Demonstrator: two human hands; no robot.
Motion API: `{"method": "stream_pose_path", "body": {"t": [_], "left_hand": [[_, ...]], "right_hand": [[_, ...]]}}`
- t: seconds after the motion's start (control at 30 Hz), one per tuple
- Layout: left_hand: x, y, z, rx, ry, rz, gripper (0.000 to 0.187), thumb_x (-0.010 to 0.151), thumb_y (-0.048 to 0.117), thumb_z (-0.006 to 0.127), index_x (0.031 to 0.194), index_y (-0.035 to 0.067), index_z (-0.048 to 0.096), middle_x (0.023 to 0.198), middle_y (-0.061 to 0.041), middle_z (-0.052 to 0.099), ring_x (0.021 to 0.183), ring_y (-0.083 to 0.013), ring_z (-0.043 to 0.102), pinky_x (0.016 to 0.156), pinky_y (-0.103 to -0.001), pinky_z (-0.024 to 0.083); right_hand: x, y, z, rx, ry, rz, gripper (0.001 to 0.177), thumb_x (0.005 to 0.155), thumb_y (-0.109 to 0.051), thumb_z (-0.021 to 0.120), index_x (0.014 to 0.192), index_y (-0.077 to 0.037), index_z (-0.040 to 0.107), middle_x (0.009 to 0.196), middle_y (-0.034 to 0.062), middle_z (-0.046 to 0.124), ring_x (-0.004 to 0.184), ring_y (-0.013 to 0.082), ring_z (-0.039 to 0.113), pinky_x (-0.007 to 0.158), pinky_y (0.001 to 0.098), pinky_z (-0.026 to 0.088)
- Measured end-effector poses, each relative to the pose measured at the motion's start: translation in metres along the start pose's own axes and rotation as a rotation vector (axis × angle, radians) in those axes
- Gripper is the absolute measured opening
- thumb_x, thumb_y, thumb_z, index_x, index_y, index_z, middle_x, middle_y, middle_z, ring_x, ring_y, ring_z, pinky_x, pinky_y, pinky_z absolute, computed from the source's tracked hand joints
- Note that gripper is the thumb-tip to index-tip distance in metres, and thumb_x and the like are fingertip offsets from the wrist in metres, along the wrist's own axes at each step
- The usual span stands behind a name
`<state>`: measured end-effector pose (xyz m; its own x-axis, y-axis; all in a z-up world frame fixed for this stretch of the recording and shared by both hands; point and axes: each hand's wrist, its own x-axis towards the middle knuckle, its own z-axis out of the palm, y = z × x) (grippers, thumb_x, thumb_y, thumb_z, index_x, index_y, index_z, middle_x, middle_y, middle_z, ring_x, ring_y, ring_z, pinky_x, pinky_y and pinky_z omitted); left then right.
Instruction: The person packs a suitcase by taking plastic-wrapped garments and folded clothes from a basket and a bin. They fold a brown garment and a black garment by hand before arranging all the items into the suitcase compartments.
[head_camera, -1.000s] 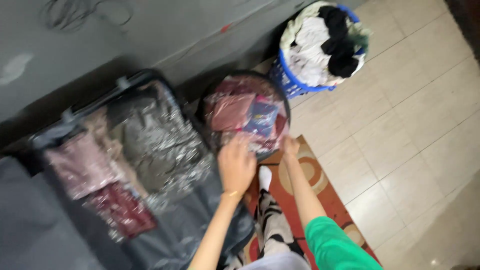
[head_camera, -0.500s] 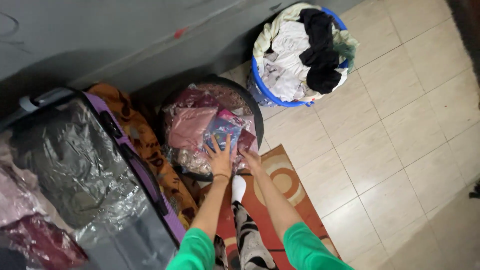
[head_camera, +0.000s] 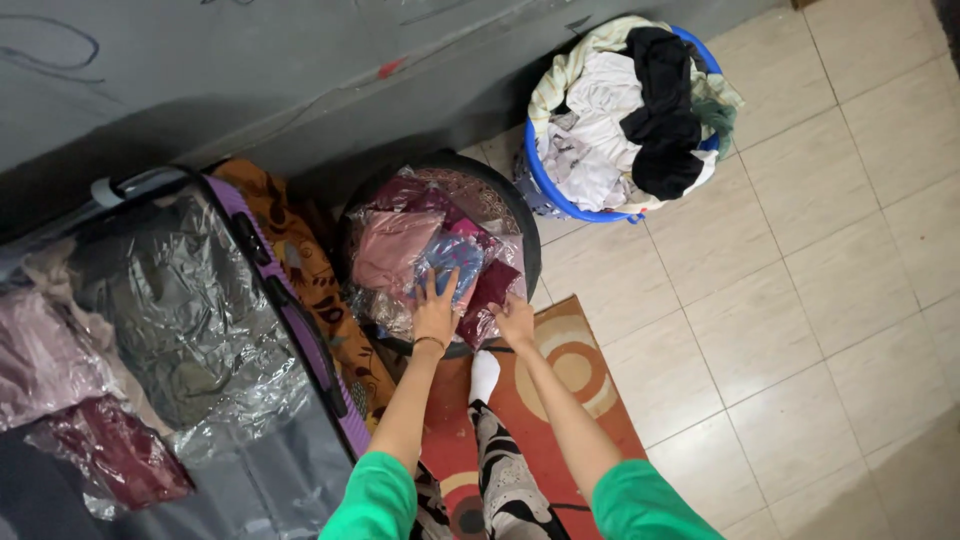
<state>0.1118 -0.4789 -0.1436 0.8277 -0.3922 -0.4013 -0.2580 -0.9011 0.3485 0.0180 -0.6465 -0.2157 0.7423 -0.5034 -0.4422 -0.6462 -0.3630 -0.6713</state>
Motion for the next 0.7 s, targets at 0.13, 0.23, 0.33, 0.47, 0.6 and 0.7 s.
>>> {"method": "stream_pose_path", "body": {"t": [0.13,0.23,0.33,0.47,0.6,0.7], "left_hand": [[0.005,-0.004,0.011,0.042,-0.059,-0.028,0.097,0.086,0.025,0.076,0.161,0.041,0.016,0.165,-0.019,0.026,0.14,-0.0513,0.04,0.108,-0.063,0.041],[0.019,-0.004,0.017,0.109,-0.124,-0.04,0.095,0.09,0.034,0.074,0.16,0.045,0.011,0.167,-0.017,0.019,0.141,-0.0505,0.037,0.11,-0.07,0.033],[0.012,0.002,0.02,0.184,-0.225,-0.058,0.1,0.086,0.048,0.075,0.159,0.048,0.007,0.169,-0.015,0.013,0.144,-0.0494,0.034,0.112,-0.073,0.027],[0.004,0.01,0.003,0.175,-0.273,-0.059,0.116,0.073,0.06,0.08,0.162,0.048,0.006,0.17,-0.017,0.008,0.145,-0.0515,0.031,0.114,-0.069,0.023],[0.003,0.006,0.033,0.094,-0.146,-0.07,0.106,0.077,0.06,0.077,0.162,0.043,0.017,0.17,-0.014,0.017,0.141,-0.0474,0.038,0.115,-0.07,0.026],[-0.016,0.014,0.0,-0.431,0.008,-0.177,0.097,0.086,0.064,0.077,0.161,0.027,0.027,0.166,-0.02,0.024,0.146,-0.0433,0.036,0.119,-0.054,0.034]], "right_hand": [[-0.018,-0.032,-0.036,0.483,-0.131,0.144,0.02,0.085,-0.012,0.074,0.102,-0.001,0.074,0.079,0.0059,0.071,0.066,0.0154,0.063,0.058,0.0289,0.051],[-0.01,0.028,-0.05,0.865,-0.147,0.369,0.03,0.088,-0.015,0.068,0.112,0.002,0.071,0.087,0.0101,0.071,0.067,0.0164,0.06,0.055,0.0302,0.049],[-0.026,0.025,-0.112,1.151,-0.146,0.446,0.035,0.086,-0.012,0.063,0.118,0.003,0.065,0.1,0.0137,0.071,0.082,0.0225,0.062,0.073,0.0364,0.05],[-0.032,0.004,-0.209,1.289,-0.264,0.475,0.041,0.077,-0.006,0.06,0.117,0.003,0.062,0.108,0.0159,0.071,0.099,0.0298,0.068,0.094,0.044,0.054],[-0.028,-0.041,-0.259,1.232,-0.247,0.457,0.046,0.075,-0.006,0.059,0.119,0.006,0.062,0.112,0.0179,0.071,0.1,0.0302,0.069,0.095,0.044,0.055],[-0.033,-0.099,-0.265,1.198,-0.279,0.367,0.052,0.073,-0.003,0.057,0.124,0.003,0.062,0.115,0.0169,0.071,0.101,0.0294,0.069,0.097,0.043,0.054]]}}
